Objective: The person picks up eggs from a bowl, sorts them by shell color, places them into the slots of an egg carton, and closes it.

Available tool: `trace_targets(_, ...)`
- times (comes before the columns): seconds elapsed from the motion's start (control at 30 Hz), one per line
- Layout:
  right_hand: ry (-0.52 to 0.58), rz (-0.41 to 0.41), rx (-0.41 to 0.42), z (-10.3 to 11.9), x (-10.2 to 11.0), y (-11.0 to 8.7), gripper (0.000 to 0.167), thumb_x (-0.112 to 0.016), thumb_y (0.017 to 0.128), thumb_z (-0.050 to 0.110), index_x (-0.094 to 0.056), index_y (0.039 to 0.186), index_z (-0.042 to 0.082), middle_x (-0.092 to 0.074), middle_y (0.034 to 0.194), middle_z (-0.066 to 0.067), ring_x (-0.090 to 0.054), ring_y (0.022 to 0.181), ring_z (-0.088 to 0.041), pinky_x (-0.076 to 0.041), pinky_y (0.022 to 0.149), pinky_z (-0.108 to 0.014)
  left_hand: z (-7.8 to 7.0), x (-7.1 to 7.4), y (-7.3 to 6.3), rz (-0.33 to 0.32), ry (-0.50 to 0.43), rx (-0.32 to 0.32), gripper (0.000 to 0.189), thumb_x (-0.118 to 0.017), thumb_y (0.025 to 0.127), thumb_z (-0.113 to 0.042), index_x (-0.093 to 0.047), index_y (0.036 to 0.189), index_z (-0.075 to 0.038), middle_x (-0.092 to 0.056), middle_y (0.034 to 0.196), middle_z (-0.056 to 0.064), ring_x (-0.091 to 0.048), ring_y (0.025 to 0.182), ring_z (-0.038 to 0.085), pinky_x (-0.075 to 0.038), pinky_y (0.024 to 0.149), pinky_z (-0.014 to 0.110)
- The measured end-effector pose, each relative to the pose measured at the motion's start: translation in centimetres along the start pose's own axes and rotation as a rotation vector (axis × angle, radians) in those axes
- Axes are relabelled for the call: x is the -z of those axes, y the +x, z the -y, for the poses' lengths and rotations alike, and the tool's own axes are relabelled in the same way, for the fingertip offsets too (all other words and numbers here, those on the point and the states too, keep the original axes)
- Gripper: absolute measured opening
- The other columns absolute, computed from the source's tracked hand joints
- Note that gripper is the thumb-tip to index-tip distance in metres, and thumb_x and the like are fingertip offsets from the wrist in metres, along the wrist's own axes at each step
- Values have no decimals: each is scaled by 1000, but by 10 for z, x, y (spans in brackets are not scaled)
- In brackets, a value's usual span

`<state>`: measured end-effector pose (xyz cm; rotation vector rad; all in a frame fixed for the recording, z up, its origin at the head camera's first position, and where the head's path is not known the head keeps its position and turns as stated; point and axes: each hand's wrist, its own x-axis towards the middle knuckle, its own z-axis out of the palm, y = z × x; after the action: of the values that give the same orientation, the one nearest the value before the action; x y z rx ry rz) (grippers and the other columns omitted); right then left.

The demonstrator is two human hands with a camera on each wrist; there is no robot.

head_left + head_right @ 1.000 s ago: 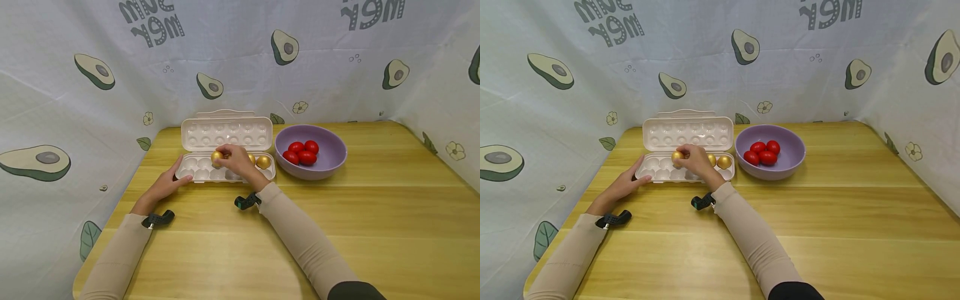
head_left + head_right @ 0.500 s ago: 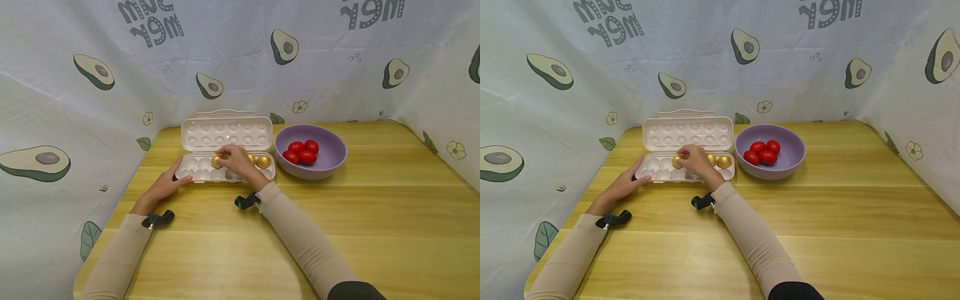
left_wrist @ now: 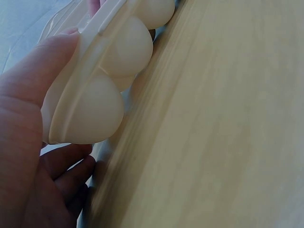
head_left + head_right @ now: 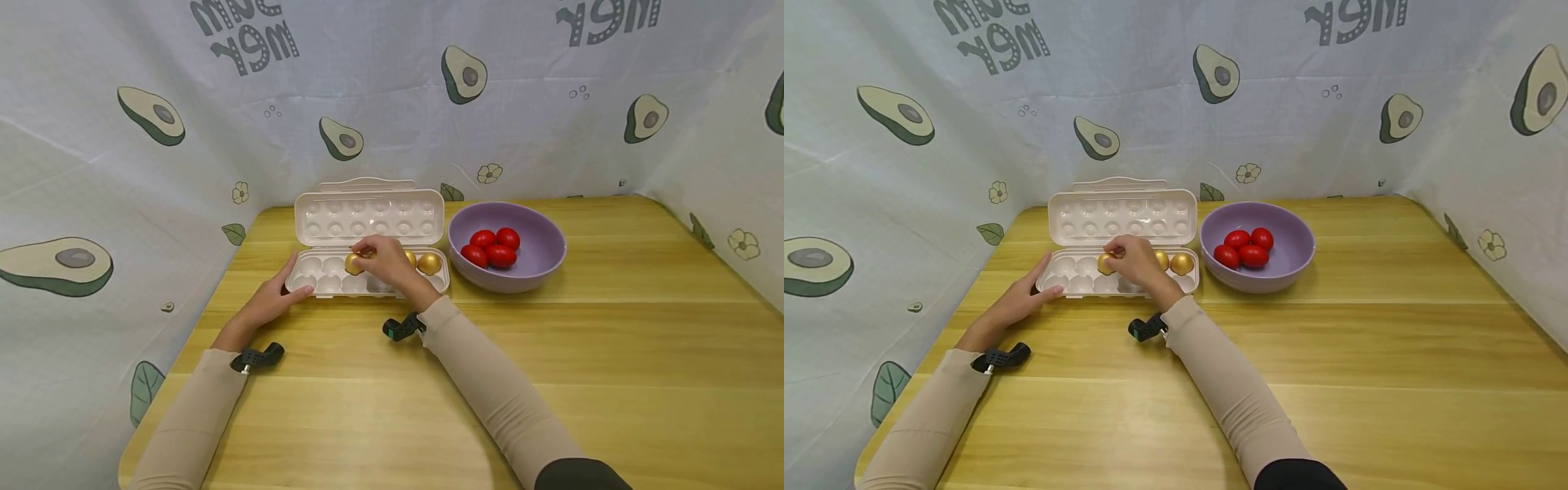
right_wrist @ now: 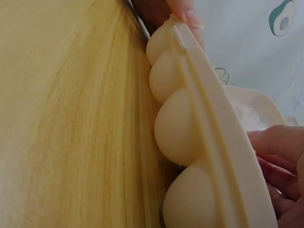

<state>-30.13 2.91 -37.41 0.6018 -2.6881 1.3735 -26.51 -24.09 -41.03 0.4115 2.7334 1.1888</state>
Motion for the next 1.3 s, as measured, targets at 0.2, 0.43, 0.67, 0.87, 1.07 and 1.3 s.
trace_targets(0.2,16,19,27,2,2,1,21,-71,88,15,-72,107,5,-72,101,-5,-65,92,-18,-51,81,-28,0,2,-1,-5,4,-5,92,-61,91,-49,-4,157,-19,-17,158,19,-21,143,36,-19,114,52)
trace_targets(0.43,61,28,19,4,5,3,21,-69,90,17,-72,108,6,-71,100,-4,-65,89,-17,-54,71,-26,0,3,-2,-6,-1,-1,93,-61,91,-50,-3,157,-20,-18,157,19,-21,143,36,-20,114,52)
trace_targets(0.67,70,12,27,4,8,4,21,-69,90,18,-72,108,7,-71,102,-4,-65,93,-16,-52,81,-28,2,3,-3,-6,-2,1,93,-62,91,-49,-3,157,-19,-18,157,20,-22,142,37,-20,114,53)
trace_targets(0.87,112,-9,35,8,16,5,23,-68,91,16,-70,110,3,-70,106,-7,-65,100,-20,-51,90,-32,3,3,-3,-7,-9,12,94,-62,91,-50,-3,157,-21,-17,158,19,-20,143,36,-19,114,53)
trace_targets(1.07,156,-45,62,10,27,3,25,-69,91,18,-71,110,1,-71,107,-7,-66,96,-20,-52,88,-31,3,2,-1,0,-4,3,93,-61,91,-51,-2,157,-21,-17,158,19,-20,143,36,-19,114,53)
trace_targets(1.3,177,-54,54,10,43,0,26,-68,92,18,-69,112,2,-70,108,-8,-65,97,-21,-52,87,-32,2,0,0,-3,-8,-12,92,-61,91,-50,-4,157,-21,-18,158,18,-21,143,36,-19,114,52)
